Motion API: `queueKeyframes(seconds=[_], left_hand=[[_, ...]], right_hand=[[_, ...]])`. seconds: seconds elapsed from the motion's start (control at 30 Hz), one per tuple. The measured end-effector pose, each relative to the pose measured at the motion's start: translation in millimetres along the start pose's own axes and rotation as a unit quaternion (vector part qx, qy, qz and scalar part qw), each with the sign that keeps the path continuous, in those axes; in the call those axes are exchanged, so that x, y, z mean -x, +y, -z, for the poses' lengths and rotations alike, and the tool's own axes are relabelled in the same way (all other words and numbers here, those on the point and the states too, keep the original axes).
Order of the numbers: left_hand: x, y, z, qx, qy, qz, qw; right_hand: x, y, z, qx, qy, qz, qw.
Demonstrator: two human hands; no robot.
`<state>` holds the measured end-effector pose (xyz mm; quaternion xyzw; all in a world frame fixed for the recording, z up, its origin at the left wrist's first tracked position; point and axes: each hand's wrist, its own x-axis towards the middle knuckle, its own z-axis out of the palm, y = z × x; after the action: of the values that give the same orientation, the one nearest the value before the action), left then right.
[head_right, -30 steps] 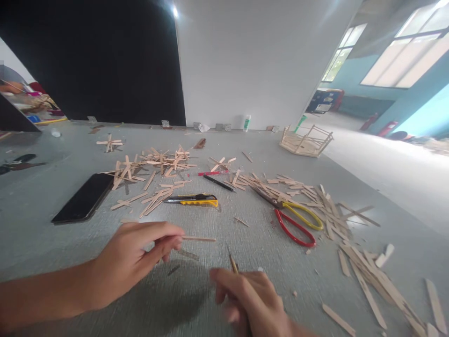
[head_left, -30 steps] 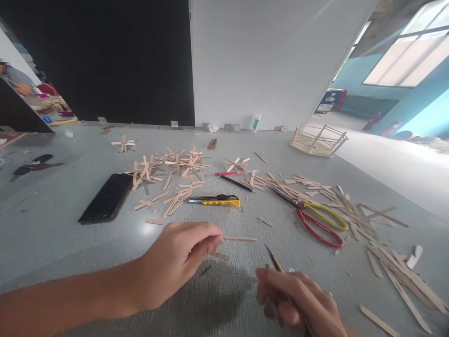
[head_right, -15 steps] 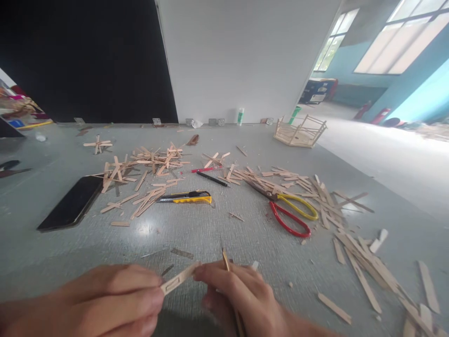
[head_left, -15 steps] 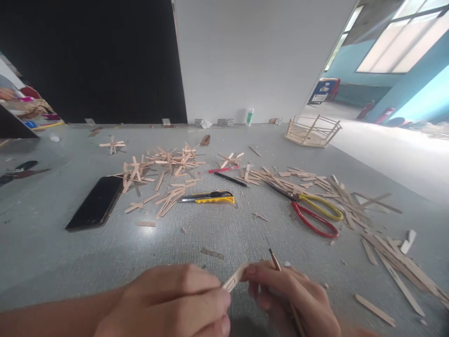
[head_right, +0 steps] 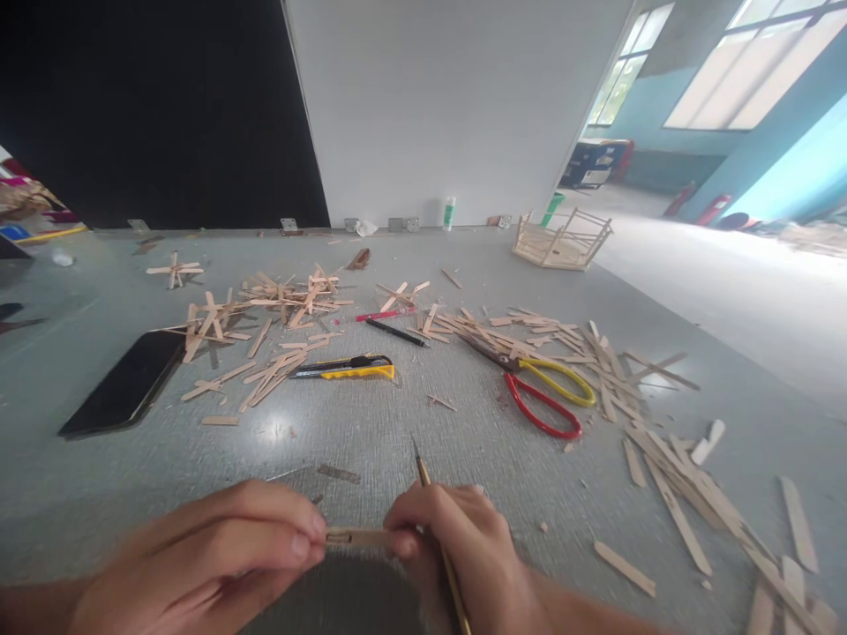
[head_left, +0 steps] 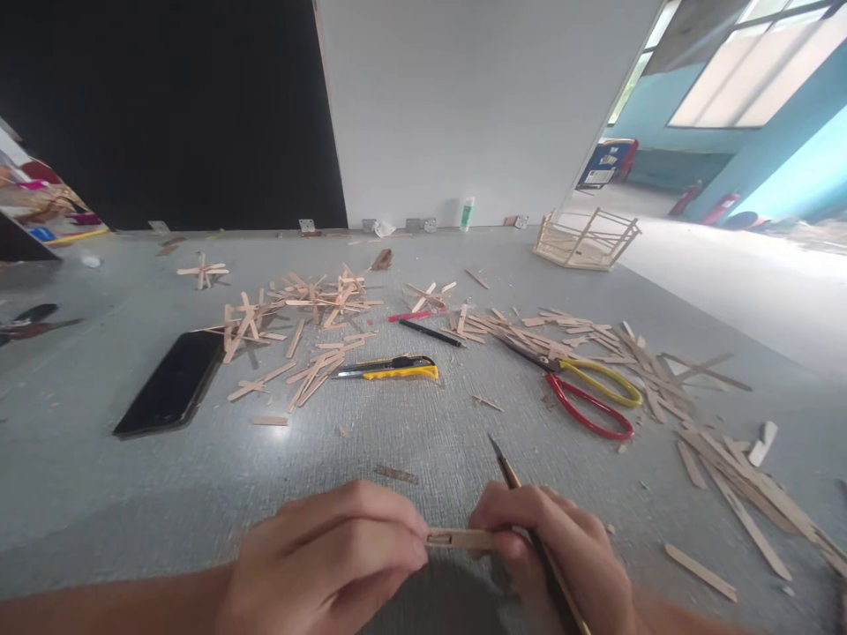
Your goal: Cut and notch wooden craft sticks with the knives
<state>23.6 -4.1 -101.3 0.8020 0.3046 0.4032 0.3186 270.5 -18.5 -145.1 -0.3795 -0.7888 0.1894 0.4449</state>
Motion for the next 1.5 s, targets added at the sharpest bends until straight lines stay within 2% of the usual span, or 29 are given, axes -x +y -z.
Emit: queueKeyframes(seconds=[0.13,0.23,0.33,0.43,0.5,0.57,0.73,0.87,1.0,1.13,1.17,1.23,1.3,1.4,1.47,1.5], left_hand=[[-6.8,-6.4,-6.0,0.01,0.022,0.01,1.0],[-5.8,-8.7,-6.0,0.017,0.006,0.076,0.997],[-6.2,-8.2,-5.2,0.081,-0.033,0.168,0.982],[-10.1,-6.9,-5.2,0.18,-0.112,0.268,0.94],[-11.9,-7.6,-6.1,0.27,-0.158,0.329,0.891],[-11.7,-10.0,-7.6,0.338,-0.172,0.362,0.851],[-6.0,-18.2,-10.6,0.389,-0.179,0.378,0.821],[-3.3,-21.3,-12.8,0.411,-0.17,0.376,0.813],[-8.1,-25.4,-13.2,0.399,-0.154,0.376,0.822],[-19.0,-37.1,-10.5,0.351,-0.147,0.367,0.849],[-21.1,-40.0,-9.7,0.342,-0.143,0.368,0.853],[-24.1,-44.2,-8.3,0.329,-0.142,0.372,0.856],[-25.9,-45.5,-7.0,0.316,-0.163,0.381,0.853],[-27.8,-44.3,-5.1,0.294,-0.214,0.395,0.844],[-28.6,-43.5,-4.3,0.289,-0.233,0.396,0.84],[-28.7,-43.4,-4.1,0.29,-0.235,0.394,0.84]], right_hand=[[0.8,-3.1,-1.9,-0.012,0.02,-0.034,0.999],[-1.1,-5.0,-3.3,-0.024,0.022,-0.057,0.998],[-1.5,-4.2,-4.2,-0.03,0.013,-0.061,0.998],[-0.5,-1.5,-4.8,-0.028,0.01,-0.067,0.997],[0.0,0.9,-4.9,-0.027,0.006,-0.073,0.997],[-0.1,3.8,-4.5,-0.031,-0.007,-0.07,0.997],[-2.2,8.2,-2.4,-0.041,-0.032,-0.071,0.996],[-6.3,3.2,-1.2,-0.047,-0.029,-0.076,0.996],[-9.8,-2.0,-0.6,-0.051,-0.025,-0.115,0.992],[-8.4,-0.1,-3.8,-0.047,0.084,-0.157,0.983],[-7.8,0.4,-4.4,-0.037,0.098,-0.164,0.981],[-7.2,0.5,-4.3,-0.01,0.086,-0.174,0.981],[-7.2,0.4,-2.0,0.018,0.049,-0.137,0.989],[-6.7,2.7,3.7,0.042,-0.016,0.016,0.999],[-5.8,5.0,6.8,0.062,-0.048,0.105,0.991],[-5.5,5.9,7.9,0.076,-0.061,0.129,0.987]])
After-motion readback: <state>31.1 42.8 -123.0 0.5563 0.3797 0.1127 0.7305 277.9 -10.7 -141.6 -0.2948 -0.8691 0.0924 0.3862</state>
